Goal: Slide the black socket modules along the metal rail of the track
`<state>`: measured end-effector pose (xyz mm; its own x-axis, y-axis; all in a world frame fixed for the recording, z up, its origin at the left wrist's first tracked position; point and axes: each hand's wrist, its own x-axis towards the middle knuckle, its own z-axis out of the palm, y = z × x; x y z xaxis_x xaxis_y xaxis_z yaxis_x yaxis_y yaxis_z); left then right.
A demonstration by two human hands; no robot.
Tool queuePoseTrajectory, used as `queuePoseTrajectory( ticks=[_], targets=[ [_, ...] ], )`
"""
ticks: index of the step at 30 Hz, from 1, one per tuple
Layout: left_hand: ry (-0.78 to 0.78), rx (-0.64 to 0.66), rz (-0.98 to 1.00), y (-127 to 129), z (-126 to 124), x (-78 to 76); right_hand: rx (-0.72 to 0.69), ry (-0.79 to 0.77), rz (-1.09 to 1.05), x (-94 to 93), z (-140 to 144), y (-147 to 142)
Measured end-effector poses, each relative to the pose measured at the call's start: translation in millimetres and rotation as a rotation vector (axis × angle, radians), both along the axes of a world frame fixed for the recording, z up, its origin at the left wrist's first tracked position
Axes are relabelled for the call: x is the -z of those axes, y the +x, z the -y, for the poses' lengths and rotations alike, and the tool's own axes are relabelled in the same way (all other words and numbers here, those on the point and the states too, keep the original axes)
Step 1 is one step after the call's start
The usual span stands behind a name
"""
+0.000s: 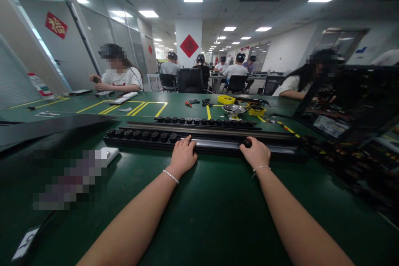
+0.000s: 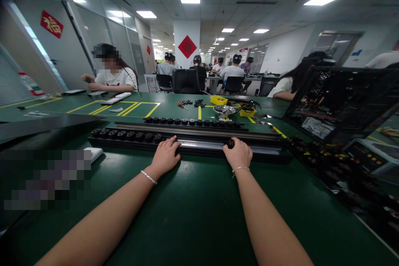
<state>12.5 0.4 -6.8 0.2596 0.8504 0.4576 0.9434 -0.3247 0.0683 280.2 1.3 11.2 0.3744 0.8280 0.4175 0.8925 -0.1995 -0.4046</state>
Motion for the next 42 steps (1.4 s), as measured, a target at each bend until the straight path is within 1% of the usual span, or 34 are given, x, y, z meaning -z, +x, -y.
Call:
queuePoseTrajectory(
  ticks=[9,15,25,34,42],
  targets=[
    [0.024,0.002,-0.022,1,2,-0.9,-0.019,0.053,0.012,8.8,0,1],
    [0.005,-0.02,-0.032,3,3,-2.1,-0.041,0.091,0.033,10.6,1,2],
    [0.055,-0.042,-0.1,8,2,-1.4,-0.053,0.128,0.035,13.3,1,3],
    [0.026,-0.076,-0.13,11,2,-7.3,-0.033,0.167,0.001,14.4,-2,2],
    [-0.016,-0.073,-0.142,10,2,-9.4,-0.023,0.215,-0.025,17.8,-4,0]
  ],
)
